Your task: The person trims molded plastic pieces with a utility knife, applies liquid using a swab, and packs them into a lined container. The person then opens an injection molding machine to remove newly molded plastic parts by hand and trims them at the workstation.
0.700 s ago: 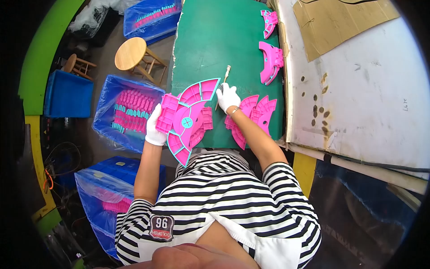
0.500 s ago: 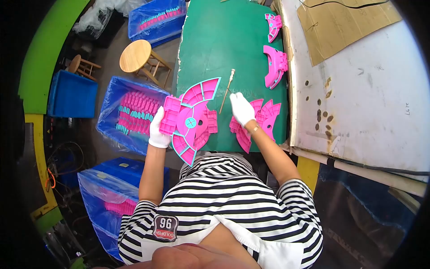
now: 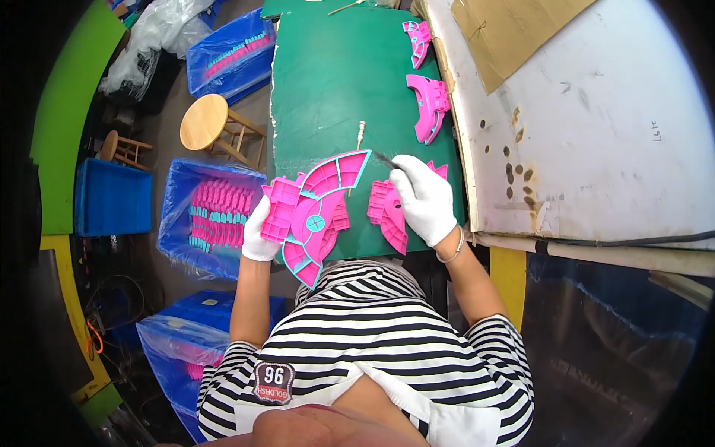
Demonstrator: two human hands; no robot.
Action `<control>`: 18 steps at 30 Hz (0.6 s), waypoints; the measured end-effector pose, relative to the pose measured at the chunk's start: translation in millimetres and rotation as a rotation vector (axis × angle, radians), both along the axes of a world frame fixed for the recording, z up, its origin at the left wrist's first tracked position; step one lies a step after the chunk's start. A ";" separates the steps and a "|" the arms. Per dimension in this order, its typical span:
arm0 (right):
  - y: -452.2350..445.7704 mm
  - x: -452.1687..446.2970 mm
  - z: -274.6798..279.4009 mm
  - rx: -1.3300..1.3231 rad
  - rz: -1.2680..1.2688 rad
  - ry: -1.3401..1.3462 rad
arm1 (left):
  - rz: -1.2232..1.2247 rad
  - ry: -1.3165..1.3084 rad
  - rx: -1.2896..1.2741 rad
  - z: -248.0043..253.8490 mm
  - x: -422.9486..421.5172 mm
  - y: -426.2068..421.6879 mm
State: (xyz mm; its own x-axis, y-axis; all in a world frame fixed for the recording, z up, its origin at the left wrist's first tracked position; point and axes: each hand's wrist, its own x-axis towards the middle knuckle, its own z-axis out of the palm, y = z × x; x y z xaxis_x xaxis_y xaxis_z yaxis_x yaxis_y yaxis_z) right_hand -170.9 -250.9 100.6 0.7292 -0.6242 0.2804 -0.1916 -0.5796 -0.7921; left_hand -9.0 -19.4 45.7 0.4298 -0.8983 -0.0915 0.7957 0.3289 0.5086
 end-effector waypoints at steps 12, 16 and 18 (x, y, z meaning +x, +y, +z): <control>-12.6 11.9 42.3 -0.645 0.328 0.172 | -0.076 -0.032 -0.022 -14.4 4.4 12.9; -13.1 13.6 45.5 -0.658 0.337 0.203 | -0.086 -0.030 -0.020 -15.7 4.7 13.3; -14.4 13.3 46.9 -0.666 0.361 0.252 | -0.086 -0.032 -0.021 -16.3 4.9 13.3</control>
State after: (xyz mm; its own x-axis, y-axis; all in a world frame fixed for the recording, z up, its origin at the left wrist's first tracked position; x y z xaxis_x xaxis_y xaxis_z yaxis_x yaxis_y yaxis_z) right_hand -157.6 -265.3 147.5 0.9454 -0.0969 0.3111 -0.0293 -0.9761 -0.2152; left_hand -4.1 -6.2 29.4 0.3536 -0.9335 -0.0594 0.8048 0.2712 0.5280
